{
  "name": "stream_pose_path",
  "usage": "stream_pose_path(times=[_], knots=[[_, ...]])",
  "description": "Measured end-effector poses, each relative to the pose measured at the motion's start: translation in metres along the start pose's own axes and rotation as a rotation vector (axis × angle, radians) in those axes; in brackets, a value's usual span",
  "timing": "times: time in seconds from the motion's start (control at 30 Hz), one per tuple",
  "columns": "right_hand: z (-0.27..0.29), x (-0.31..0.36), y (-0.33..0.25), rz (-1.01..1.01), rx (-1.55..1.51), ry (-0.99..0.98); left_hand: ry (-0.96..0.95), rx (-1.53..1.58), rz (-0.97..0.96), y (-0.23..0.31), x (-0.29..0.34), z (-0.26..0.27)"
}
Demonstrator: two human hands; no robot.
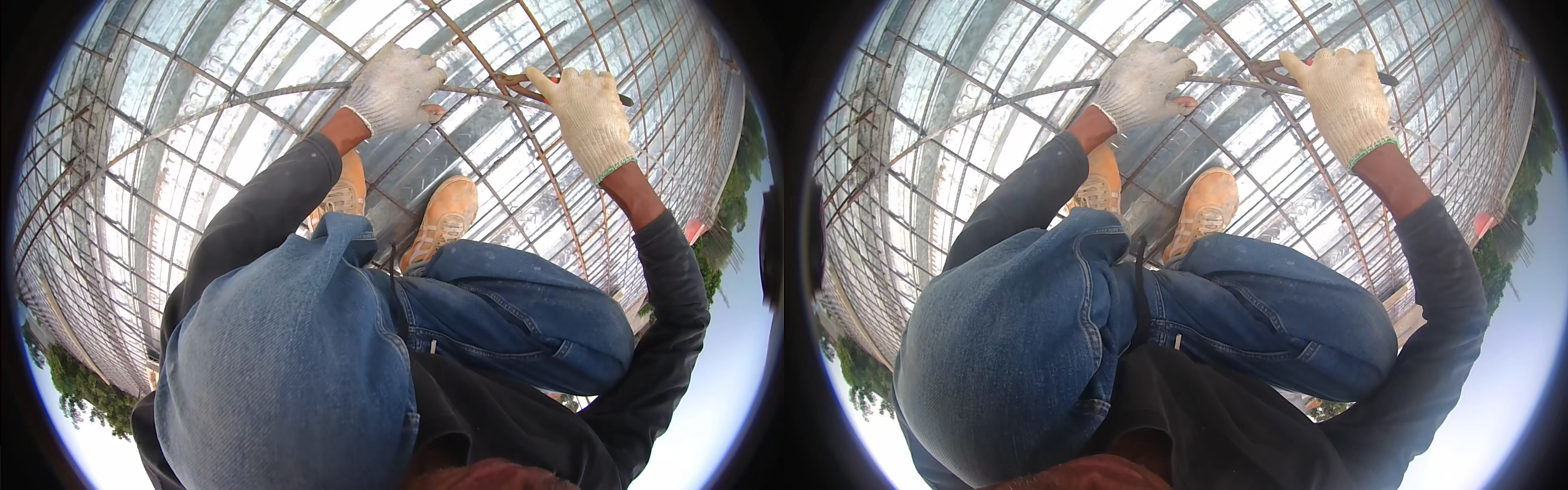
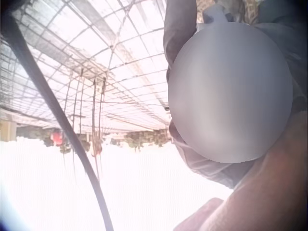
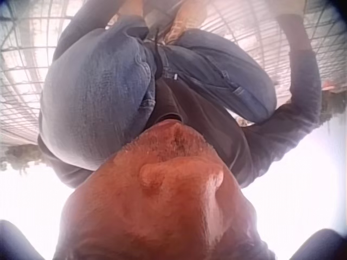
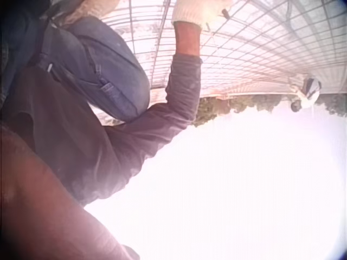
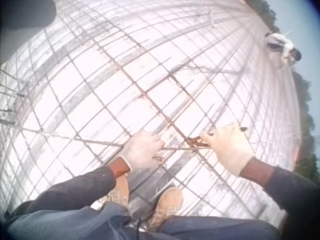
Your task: The person works on a large rebar grid on a construction site, using pliers to cut and tie rebar intersections. They repeatedly position, cut, and twist wire ties to secure the grid structure.
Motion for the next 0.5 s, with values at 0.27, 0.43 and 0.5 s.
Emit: stream_pose_path(times=[0.27,0.43,0.5], knots=[[0.025,-0.007,-0.012,-0.010,0.184,0.023,0.058,-0.037,-0.028,-0.005,0.001,-0.004],[0.019,-0.007,-0.010,-0.002,0.144,0.052,0.048,-0.021,-0.032,-0.003,0.001,-0.003],[0.010,-0.009,-0.005,-0.020,0.054,0.063,0.056,-0.009,-0.032,-0.004,0.002,-0.003]])
Point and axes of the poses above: each hand's wrist, its own x-axis away from the middle knuckle, its own z-axis out of the back of the hand, y = z × x, the point moved 6 cm from there along -x, towards the middle knuckle, and after that the axes turned 5 degrees about z, right-handed, at the moved point
